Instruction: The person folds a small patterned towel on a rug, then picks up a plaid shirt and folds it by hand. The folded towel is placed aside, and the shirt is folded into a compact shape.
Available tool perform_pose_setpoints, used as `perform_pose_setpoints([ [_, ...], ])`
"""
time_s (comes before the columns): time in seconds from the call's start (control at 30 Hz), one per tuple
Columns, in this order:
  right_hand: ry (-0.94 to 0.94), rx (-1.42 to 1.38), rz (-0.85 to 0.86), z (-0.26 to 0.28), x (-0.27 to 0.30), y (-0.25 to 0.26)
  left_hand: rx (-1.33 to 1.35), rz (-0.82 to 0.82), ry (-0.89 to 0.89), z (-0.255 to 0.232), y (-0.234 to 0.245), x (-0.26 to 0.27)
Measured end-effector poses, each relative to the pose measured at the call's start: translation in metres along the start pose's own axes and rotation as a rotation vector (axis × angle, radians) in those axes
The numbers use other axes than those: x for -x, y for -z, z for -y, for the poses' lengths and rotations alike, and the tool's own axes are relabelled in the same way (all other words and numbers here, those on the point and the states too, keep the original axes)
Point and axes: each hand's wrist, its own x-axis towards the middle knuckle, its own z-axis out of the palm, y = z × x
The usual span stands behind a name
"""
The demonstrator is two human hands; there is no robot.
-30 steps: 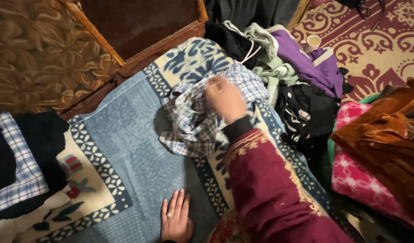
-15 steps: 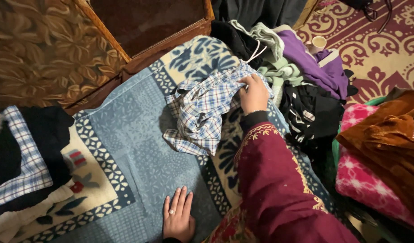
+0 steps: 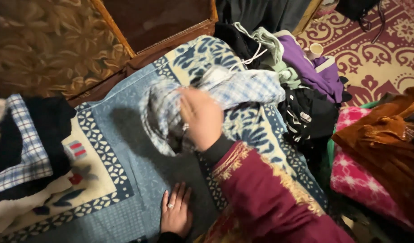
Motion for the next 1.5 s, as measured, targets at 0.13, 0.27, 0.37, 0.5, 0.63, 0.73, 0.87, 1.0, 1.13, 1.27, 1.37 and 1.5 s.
perform_pose_setpoints([
  [0.13,0.065,-0.136,0.245,0.052,0.015,-0.013,0.040,0.051,0.031,0.001,-0.003,0.001],
  [0.27,0.061,0.050,0.618,0.015,0.037,-0.037,0.122,0.044,0.033,0.002,0.002,-0.005],
  [0.37,0.003,0.058,0.622,-0.002,0.040,-0.015,0.116,0.061,0.034,-0.002,0.009,-0.009],
  [0.5,-0.174,0.160,0.412,-0.043,0.038,0.028,0.075,0.025,0.009,-0.002,0.011,-0.008],
  [0.63,-0.227,0.347,0.240,-0.144,0.067,0.035,0.084,0.153,-0.004,-0.002,0.021,-0.014],
  [0.73,-0.711,0.439,0.550,-0.163,0.087,0.027,0.109,0.083,-0.002,-0.003,0.019,-0.019],
  [0.87,-0.567,0.229,0.489,-0.100,0.099,0.022,0.285,0.101,0.112,0.015,-0.026,-0.032],
  [1.0,-0.546,0.026,0.508,-0.028,0.135,0.014,0.896,0.230,0.802,0.012,-0.010,-0.051],
  [1.13,-0.476,-0.207,0.605,0.065,0.187,0.001,1.126,0.106,0.929,0.007,0.083,-0.049],
  [1.27,-0.340,-0.447,0.730,0.126,0.213,0.008,1.227,-0.077,1.094,0.038,0.093,0.006],
  [1.37,-0.323,-0.451,0.875,0.147,0.225,0.013,1.237,-0.112,1.099,0.052,0.090,0.036],
  [1.5,-0.233,-0.272,0.936,0.131,0.234,0.008,1.244,-0.109,1.094,0.041,0.107,0.035],
])
